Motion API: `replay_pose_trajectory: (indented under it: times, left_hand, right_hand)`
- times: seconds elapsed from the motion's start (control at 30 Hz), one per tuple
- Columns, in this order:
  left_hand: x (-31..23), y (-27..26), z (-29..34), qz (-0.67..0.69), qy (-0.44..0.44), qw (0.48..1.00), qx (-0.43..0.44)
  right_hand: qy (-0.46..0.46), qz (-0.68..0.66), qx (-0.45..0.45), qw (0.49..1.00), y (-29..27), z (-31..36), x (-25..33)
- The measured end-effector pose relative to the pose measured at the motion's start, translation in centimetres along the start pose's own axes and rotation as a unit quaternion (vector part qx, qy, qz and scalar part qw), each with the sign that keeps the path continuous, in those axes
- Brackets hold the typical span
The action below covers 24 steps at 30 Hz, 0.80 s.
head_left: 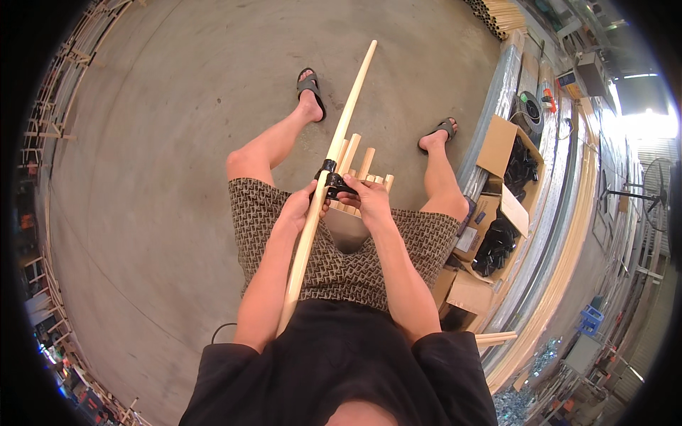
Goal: The person attaches black plastic connectors onto a long wooden rod by sliding them into position and tightening them by hand.
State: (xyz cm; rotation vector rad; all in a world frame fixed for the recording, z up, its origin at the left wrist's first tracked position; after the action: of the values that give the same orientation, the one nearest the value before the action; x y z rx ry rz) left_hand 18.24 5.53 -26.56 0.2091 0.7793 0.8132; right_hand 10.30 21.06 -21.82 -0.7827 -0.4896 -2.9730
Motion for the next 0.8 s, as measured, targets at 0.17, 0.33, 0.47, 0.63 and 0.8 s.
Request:
replay_pose_trajectory:
  times: [0.17, 0.33, 0.47, 0.63, 0.8]
  left_hand:
    - [-0.2, 0.5, 0.4, -0.009, 0.020, 0.999, -0.025]
    - [-0.5, 0.6, 0.6, 0.014, 0.008, 1.000, -0.023]
    - [-0.8, 1.2, 1.1, 0.005, 0.018, 1.000, -0.003]
    - [-0.4, 1.0, 0.7, 0.018, 0.039, 0.999, 0.007]
    - [-0.6, 0.8, 0.7, 0.012, 0.024, 1.000, 0.002]
  right_hand:
    - [0.015, 0.014, -0.001, 1.000, 0.8, 0.0, -0.2]
    - [0.015, 0.049, -0.002, 0.999, 2.0, -0.1, -0.1]
    - [0.011, 0.072, -0.020, 0.997, 2.3, -0.2, -0.3]
    - [0.007, 0.094, -0.030, 0.995, 2.9, 0.4, -0.3]
    - [0.018, 0.077, -0.022, 0.997, 2.9, 0.4, -0.4]
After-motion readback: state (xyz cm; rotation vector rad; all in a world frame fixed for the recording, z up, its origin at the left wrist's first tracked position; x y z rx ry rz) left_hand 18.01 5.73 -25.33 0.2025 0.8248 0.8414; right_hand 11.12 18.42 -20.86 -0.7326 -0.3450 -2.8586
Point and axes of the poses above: each hand's wrist, its own z-axis away from the middle knuckle, its own y-axis out of the palm, x = y × z, the point moved 3 cm from there along -z, towards the middle knuckle, and after that the axes turned 13 degrees about y, right-handed, at the moved point
